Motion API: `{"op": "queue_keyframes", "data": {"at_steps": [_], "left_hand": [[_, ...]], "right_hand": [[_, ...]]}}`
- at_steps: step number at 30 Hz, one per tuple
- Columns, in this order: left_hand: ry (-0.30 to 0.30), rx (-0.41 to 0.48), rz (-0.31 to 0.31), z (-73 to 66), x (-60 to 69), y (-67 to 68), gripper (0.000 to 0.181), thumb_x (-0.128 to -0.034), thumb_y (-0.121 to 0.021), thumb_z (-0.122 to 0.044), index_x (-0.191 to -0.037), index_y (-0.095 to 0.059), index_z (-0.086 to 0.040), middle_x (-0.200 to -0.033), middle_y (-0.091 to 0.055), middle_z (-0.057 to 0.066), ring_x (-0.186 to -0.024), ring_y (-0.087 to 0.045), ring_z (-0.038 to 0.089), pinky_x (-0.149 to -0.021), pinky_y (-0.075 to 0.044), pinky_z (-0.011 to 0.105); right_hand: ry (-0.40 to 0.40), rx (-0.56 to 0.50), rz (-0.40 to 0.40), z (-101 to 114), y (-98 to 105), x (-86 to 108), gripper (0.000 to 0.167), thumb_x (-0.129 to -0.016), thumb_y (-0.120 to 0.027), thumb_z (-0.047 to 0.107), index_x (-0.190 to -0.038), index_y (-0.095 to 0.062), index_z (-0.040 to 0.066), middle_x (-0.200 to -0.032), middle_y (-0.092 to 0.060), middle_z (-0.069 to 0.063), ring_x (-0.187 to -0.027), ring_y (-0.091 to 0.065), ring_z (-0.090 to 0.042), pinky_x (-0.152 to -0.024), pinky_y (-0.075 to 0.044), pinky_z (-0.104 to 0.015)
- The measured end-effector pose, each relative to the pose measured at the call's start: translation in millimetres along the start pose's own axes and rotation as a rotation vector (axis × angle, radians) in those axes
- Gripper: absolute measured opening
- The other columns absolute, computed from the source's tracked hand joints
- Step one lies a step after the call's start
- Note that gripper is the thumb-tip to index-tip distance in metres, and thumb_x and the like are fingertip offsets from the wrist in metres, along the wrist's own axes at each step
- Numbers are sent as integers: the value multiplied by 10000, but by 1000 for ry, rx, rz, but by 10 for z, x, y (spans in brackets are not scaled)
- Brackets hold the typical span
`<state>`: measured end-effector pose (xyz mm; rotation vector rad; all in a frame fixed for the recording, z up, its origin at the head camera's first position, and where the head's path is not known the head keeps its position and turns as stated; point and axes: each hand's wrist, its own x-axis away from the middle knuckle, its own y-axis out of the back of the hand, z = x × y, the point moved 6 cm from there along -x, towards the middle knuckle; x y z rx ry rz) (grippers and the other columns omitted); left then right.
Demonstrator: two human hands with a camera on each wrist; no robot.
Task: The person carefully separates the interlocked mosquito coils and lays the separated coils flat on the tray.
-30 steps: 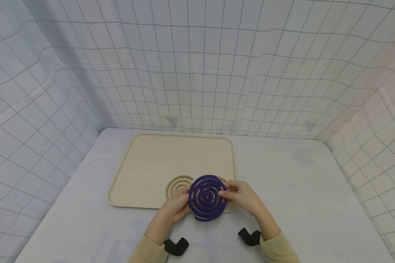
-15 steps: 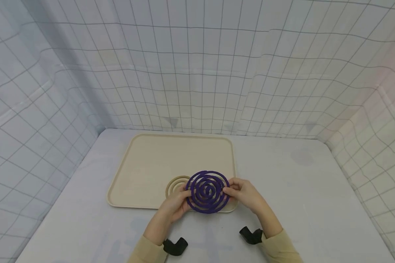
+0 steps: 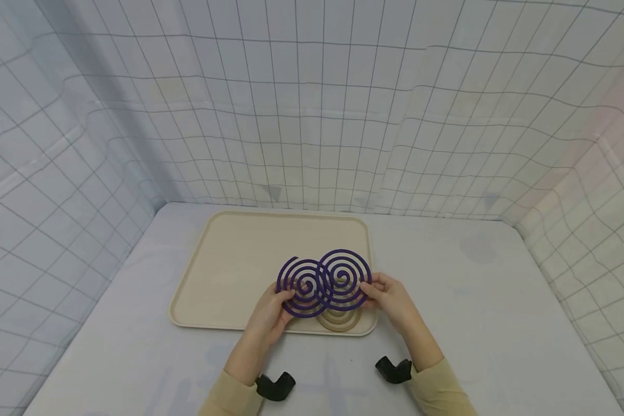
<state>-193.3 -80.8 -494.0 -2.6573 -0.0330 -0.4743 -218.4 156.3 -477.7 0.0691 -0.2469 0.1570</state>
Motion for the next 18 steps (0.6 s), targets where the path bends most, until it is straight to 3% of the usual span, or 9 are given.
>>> {"op": "queue_keyframes", "data": {"at_steps": [9,18], "left_hand": [[-55,14,-119,-136,-9,149,313,-1014,-389,8,-1318,-347,70,-1051,-600,25,-908,-633,90,-799,-548,277],[-82,-42,-183,-267,-36,255,389,-985,-492,23,-1343,-343,61,-1039,-617,27,-826,-651,31,-745,-545,187]], "right_hand": [[-28,-78,-105,-66,124,-39,251,-972,-578,35,-1175,-534,-106,-860,-705,18,-746,-645,-72,-694,-563,-210],[-11,-57,-140,-66,202,-86,338,-968,-591,40,-1268,-507,-90,-887,-703,9,-737,-652,-57,-704,-569,-206]]}}
